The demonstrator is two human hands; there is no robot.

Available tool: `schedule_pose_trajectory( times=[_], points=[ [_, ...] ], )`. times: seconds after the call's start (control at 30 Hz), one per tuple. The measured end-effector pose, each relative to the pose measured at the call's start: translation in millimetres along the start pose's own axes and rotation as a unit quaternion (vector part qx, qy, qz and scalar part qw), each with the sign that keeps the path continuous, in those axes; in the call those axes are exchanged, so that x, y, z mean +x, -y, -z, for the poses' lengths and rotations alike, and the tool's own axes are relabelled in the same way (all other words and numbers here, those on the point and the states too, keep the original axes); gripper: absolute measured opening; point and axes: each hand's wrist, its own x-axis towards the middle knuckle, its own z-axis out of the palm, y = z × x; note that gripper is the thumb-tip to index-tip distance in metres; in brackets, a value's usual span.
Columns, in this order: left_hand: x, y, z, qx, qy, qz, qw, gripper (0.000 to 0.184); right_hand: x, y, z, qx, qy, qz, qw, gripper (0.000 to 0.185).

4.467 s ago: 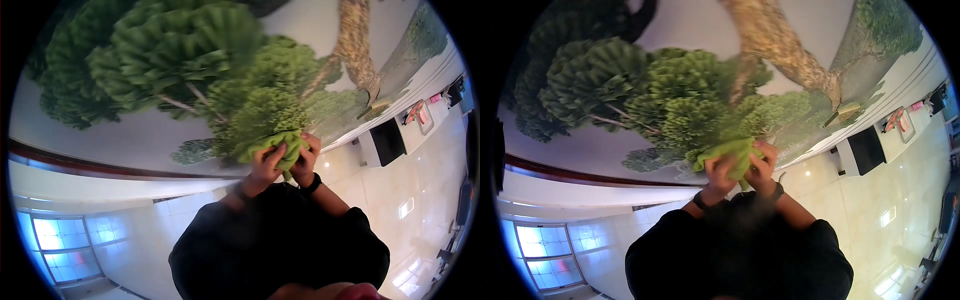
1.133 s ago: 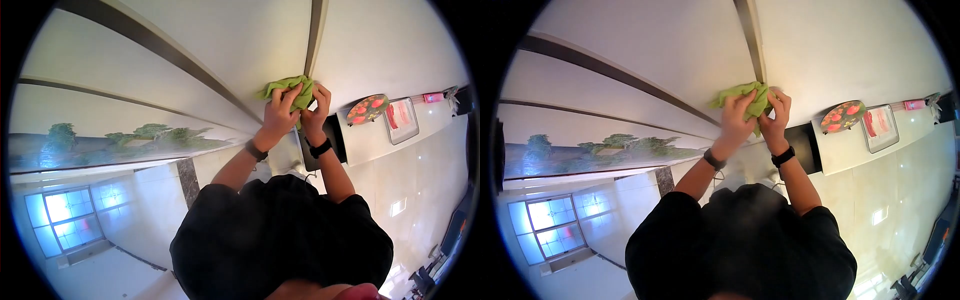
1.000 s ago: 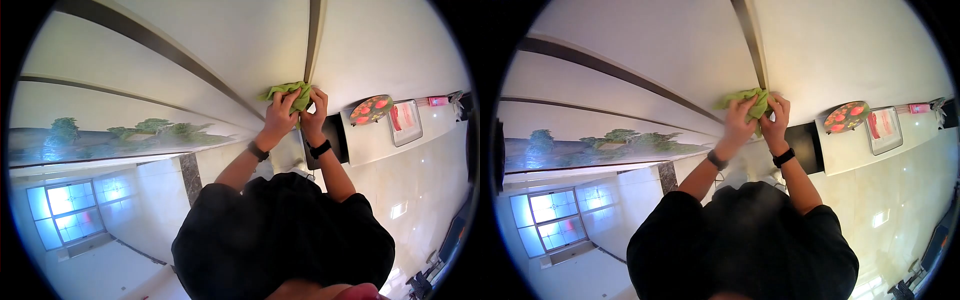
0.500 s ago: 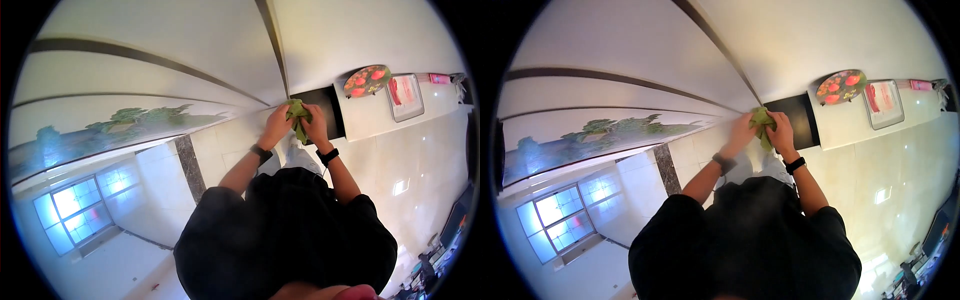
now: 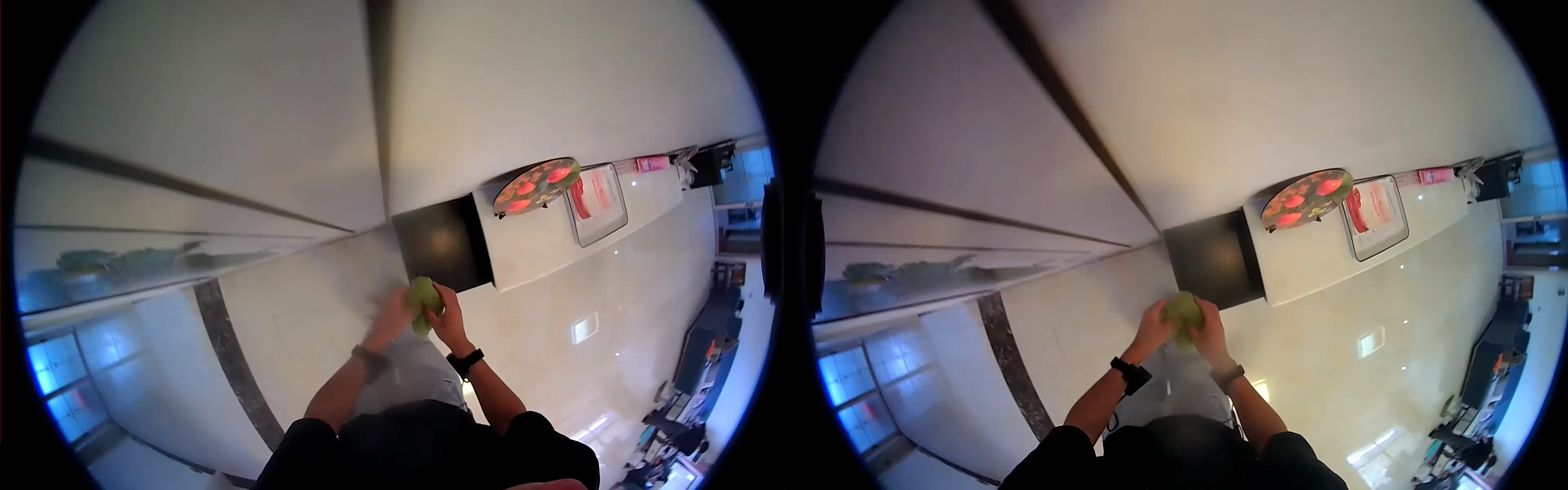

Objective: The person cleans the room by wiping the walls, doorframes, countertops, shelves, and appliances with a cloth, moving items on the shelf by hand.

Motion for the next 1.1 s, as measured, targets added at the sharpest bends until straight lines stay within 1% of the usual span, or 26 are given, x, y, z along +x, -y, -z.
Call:
schedule_pose_trajectory(
  times=[0.07, 0.13, 0.17, 0.23, 0.33, 0.43, 0.47, 0.53, 0.57, 0.6, 0.63, 0.67, 0.73, 0.77, 0.8, 0.83, 0.9, 0.93, 1.0, 1.03, 1.1],
  points=[
    [7.8, 25.5, -4.3, -0.037, -0.007, 0.012, 0.999, 0.036, 9.8, -16.4, -2.4, 0.008, 0.022, -0.010, 1.000, 0.061],
    [4.7, 56.7, -11.7, -0.077, -0.007, 0.048, 0.996, 0.037, 19.3, -24.2, -5.8, 0.037, 0.085, -0.030, 0.995, 0.063],
    [1.0, 71.1, -17.0, -0.142, -0.018, 0.073, 0.987, 0.038, 20.9, -28.8, -7.3, 0.052, 0.114, -0.044, 0.991, 0.064],
    [6.5, 83.8, -20.5, -0.261, -0.039, 0.120, 0.957, 0.040, 29.1, -38.7, -13.9, 0.044, 0.137, -0.046, 0.989, 0.064],
    [9.8, 88.2, -21.2, -0.264, -0.030, 0.124, 0.956, 0.043, 33.5, -62.2, -27.3, 0.034, 0.143, -0.047, 0.988, 0.063],
    [23.6, 102.7, -36.2, -0.208, -0.104, 0.071, 0.970, 0.048, 39.3, -101.8, -37.9, -0.013, 0.126, -0.013, 0.992, 0.059],
    [27.5, 108.4, -45.5, -0.254, -0.109, 0.070, 0.959, 0.048, 39.1, -119.5, -41.3, -0.033, 0.121, 0.001, 0.992, 0.058],
    [43.4, 106.2, -60.4, -0.330, -0.118, 0.074, 0.934, 0.049, 53.9, -149.1, -42.6, -0.077, 0.122, -0.024, 0.989, 0.056],
    [58.3, 140.3, -84.8, -0.271, -0.132, 0.030, 0.953, 0.051, 53.0, -163.9, -41.4, -0.095, 0.124, -0.047, 0.987, 0.055],
    [73.9, 175.7, -112.7, -0.210, -0.143, -0.017, 0.967, 0.053, 55.4, -175.5, -37.1, -0.088, 0.101, -0.051, 0.990, 0.055],
    [84.4, 187.6, -133.7, -0.150, -0.151, 0.023, 0.977, 0.053, 64.8, -188.0, -31.8, -0.085, 0.076, -0.049, 0.992, 0.055],
    [94.5, 202.2, -156.9, -0.242, -0.140, 0.063, 0.958, 0.051, 72.0, -203.9, -26.7, -0.093, 0.060, -0.018, 0.994, 0.052],
    [104.5, 206.5, -186.9, -0.196, -0.151, 0.090, 0.965, 0.050, 77.4, -240.0, -15.7, -0.117, 0.030, 0.042, 0.992, 0.048],
    [110.0, 206.9, -197.3, -0.175, -0.156, 0.102, 0.967, 0.050, 78.3, -258.6, -15.1, -0.145, 0.024, 0.056, 0.988, 0.047],
    [113.7, 221.8, -208.5, -0.099, -0.165, 0.066, 0.979, 0.047, 76.4, -276.7, -15.9, -0.173, 0.020, 0.069, 0.982, 0.047],
    [111.3, 235.8, -218.0, -0.033, -0.165, 0.058, 0.984, 0.045, 72.1, -292.7, -15.2, -0.201, 0.018, 0.083, 0.976, 0.046],
    [109.4, 260.5, -221.3, 0.105, -0.166, 0.037, 0.980, 0.042, 68.1, -312.1, -25.5, -0.205, 0.023, 0.089, 0.974, 0.054],
    [109.3, 260.5, -213.3, 0.129, -0.181, 0.055, 0.973, 0.041, 68.6, -313.8, -35.5, -0.204, 0.026, 0.093, 0.974, 0.059],
    [106.5, 250.7, -193.4, 0.182, -0.210, 0.092, 0.956, 0.040, 75.4, -313.4, -54.2, -0.154, 0.039, 0.090, 0.983, 0.061],
    [111.2, 243.1, -182.4, 0.200, -0.206, 0.115, 0.951, 0.036, 81.7, -312.0, -61.1, -0.129, 0.042, 0.089, 0.987, 0.062],
    [136.0, 226.8, -162.7, 0.237, -0.201, 0.153, 0.938, 0.031, 101.9, -310.8, -66.9, -0.183, 0.053, 0.120, 0.974, 0.064]
  ],
)
